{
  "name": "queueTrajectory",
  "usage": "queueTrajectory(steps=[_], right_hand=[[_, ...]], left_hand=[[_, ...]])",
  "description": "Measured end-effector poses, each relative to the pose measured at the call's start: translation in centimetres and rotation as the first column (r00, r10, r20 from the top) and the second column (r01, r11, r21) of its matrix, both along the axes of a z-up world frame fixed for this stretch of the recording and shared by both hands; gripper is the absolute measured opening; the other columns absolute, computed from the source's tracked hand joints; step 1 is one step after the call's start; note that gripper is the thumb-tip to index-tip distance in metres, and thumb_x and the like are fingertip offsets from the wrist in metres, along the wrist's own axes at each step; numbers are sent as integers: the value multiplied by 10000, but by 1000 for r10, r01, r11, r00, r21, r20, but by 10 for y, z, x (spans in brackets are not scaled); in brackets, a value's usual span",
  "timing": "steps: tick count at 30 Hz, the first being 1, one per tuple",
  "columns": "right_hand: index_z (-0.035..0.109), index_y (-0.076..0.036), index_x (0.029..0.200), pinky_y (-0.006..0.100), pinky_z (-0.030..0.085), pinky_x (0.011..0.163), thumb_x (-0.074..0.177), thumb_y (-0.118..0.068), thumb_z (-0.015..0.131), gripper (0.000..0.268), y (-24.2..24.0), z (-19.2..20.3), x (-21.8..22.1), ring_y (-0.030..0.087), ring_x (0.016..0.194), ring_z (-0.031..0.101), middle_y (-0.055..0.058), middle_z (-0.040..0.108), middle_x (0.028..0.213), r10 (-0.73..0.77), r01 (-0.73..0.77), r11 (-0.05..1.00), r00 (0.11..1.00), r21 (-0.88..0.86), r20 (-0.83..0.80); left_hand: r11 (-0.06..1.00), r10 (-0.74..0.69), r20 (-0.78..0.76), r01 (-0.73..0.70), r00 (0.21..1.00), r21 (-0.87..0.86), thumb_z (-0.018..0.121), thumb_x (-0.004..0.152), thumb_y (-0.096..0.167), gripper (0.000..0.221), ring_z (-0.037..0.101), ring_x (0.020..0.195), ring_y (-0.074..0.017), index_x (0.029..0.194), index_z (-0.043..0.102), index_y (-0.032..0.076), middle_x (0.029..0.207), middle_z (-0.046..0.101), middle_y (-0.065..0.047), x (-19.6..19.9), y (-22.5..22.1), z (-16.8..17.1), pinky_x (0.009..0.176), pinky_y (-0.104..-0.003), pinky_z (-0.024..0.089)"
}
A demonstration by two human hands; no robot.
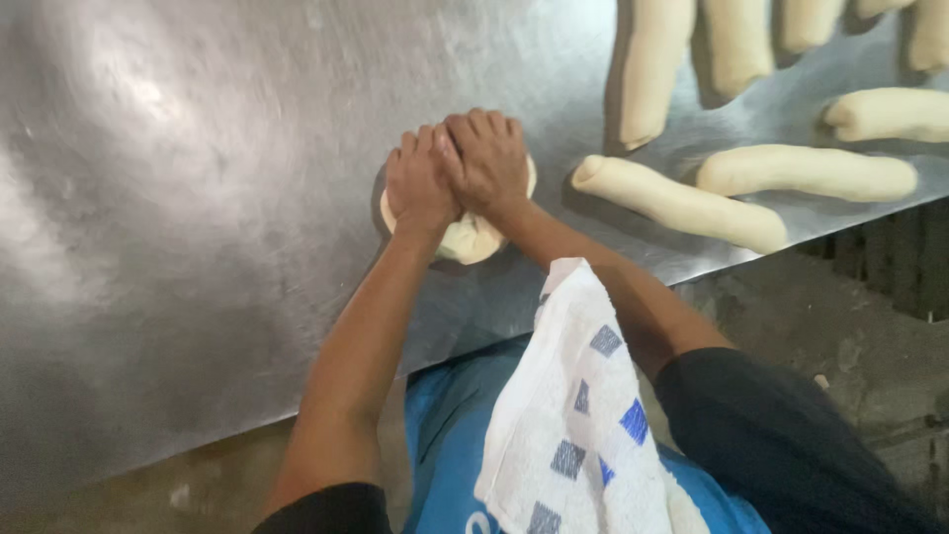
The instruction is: The person takes pieces of dough from a metal surface and rolls them into long cylinders by hand.
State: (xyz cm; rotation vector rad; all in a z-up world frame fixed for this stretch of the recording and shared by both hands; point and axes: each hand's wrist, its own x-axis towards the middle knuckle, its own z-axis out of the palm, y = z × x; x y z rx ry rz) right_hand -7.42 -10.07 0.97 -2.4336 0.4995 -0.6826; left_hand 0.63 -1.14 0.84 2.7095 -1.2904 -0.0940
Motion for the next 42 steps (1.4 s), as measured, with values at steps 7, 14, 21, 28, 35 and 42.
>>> queueTrajectory(steps=[7,14,21,28,35,42], right_hand=[[710,-72,1021,407,499,889,1062,-591,438,587,-4,56,-31,295,943,678,152,680,954,329,29,827,786,562,-524],[720,-88,1147,490,368,908,989,-456,536,441,1,3,-21,301,971,559,105,651,1053,63,-59,989,998,-134,23],[699,-88,1141,459,416,938,1065,-417,517,384,13,23,-28,311,1042,597,116,666,1098,52,-51,999,993,15,-109],[685,-74,1103,482,440,869,1056,-548,481,518,27,34,-67,358,970,615,147,660,1104,174,-14,945,867,327,-466],[710,-92,1128,490,392,978,1011,-396,530,372,18,0,-36,292,1097,581,116,654,1143,97,-81,982,992,-172,82],[714,-89,1132,440,462,908,1065,-533,484,505,-2,29,-35,337,1012,621,191,662,1067,385,-198,881,827,429,-409]], left_hand=[[992,73,-394,-27,916,122,607,994,335,324,628,1142,-316,1206,673,99,1188,673,-108,-27,15,42,939,-438,470],[999,21,116,-16,993,-42,667,897,246,324,586,1008,-255,1183,679,96,1065,620,-50,-41,21,8,895,-396,454],[992,29,-43,-23,999,122,700,712,229,379,592,969,-284,1071,665,113,1050,634,-82,-41,26,25,797,-403,443],[996,-78,9,78,997,-34,656,811,286,347,633,870,-287,1103,656,99,988,705,-96,-85,57,22,772,-426,480],[999,28,147,-30,989,11,631,962,277,201,581,980,-263,1079,673,119,1018,630,-74,-36,43,-28,882,-404,438],[994,50,-297,-75,954,-74,589,992,265,285,585,1121,-296,1207,694,111,1169,667,-94,-35,47,14,987,-450,434]])
